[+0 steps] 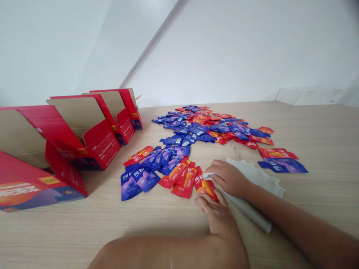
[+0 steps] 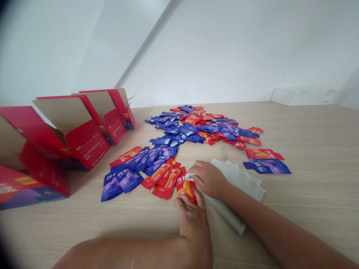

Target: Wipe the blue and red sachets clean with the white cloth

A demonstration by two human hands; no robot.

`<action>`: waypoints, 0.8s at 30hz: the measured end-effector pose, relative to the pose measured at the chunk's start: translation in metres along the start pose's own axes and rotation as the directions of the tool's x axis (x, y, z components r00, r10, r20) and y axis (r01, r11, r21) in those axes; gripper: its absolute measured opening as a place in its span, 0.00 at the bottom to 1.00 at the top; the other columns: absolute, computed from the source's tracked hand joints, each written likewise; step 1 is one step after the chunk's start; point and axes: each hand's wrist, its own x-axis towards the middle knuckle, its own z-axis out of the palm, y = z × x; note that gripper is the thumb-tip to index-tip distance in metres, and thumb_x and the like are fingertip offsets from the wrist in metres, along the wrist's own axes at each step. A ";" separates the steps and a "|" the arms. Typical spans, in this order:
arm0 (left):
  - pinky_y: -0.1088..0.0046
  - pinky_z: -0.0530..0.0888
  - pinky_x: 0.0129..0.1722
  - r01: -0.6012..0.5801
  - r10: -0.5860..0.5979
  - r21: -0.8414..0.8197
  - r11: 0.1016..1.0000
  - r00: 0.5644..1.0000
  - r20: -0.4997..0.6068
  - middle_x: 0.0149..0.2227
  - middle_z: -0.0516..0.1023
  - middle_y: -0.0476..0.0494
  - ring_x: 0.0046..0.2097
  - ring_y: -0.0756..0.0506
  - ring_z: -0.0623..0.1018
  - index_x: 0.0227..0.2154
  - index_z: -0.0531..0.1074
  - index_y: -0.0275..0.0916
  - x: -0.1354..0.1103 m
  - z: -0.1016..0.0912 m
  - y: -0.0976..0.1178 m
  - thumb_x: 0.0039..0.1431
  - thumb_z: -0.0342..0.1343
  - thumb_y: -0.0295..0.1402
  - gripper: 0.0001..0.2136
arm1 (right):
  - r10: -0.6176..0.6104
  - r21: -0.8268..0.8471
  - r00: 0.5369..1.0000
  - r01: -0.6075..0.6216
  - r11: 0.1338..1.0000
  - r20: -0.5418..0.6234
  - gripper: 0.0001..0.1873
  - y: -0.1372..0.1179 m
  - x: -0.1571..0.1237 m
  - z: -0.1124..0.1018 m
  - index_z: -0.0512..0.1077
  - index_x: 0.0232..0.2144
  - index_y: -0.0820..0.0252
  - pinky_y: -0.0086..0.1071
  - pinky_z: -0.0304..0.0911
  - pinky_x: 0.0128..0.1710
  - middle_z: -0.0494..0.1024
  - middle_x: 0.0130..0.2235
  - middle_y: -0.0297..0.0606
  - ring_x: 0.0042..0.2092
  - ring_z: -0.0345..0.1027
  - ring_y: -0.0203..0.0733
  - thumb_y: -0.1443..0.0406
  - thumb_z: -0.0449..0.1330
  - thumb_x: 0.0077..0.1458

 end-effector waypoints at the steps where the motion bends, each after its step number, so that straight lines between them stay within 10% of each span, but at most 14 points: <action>1: 0.48 0.65 0.50 -0.011 0.011 0.021 1.000 1.000 0.018 0.48 0.73 0.28 0.49 0.36 0.73 0.53 0.64 0.37 0.001 -0.002 -0.001 0.57 0.41 0.21 0.21 | -0.021 0.017 0.999 0.021 1.000 -0.026 0.12 -0.003 -0.002 -0.001 0.72 0.38 0.61 0.35 0.57 0.40 0.71 0.36 0.42 0.39 0.62 0.42 0.70 0.50 0.55; 8: 0.52 0.66 0.51 -0.067 0.051 0.096 0.993 0.985 0.166 0.48 0.72 0.22 0.50 0.34 0.71 0.51 0.65 0.25 0.001 -0.024 -0.008 0.55 0.41 0.19 0.20 | -0.193 0.057 0.973 0.187 0.981 0.130 0.11 -0.020 -0.003 0.002 0.73 0.35 0.59 0.34 0.56 0.38 0.71 0.34 0.40 0.38 0.61 0.41 0.69 0.50 0.54; 17: 0.47 0.64 0.51 0.000 0.001 -0.067 0.998 1.000 0.024 0.46 0.74 0.25 0.50 0.36 0.72 0.53 0.64 0.34 0.000 -0.005 -0.002 0.56 0.42 0.20 0.21 | 0.024 -0.031 1.000 -0.023 0.999 0.018 0.12 0.004 0.002 0.003 0.73 0.36 0.61 0.34 0.57 0.40 0.71 0.35 0.41 0.38 0.62 0.41 0.69 0.49 0.56; 24: 0.47 0.63 0.52 0.024 -0.030 -0.094 0.995 0.998 -0.055 0.47 0.73 0.25 0.50 0.35 0.72 0.51 0.66 0.30 -0.001 0.004 0.002 0.57 0.40 0.22 0.20 | -0.150 0.043 0.986 0.147 0.988 0.070 0.11 -0.017 -0.003 0.000 0.72 0.37 0.59 0.34 0.56 0.38 0.71 0.35 0.41 0.38 0.61 0.42 0.69 0.51 0.55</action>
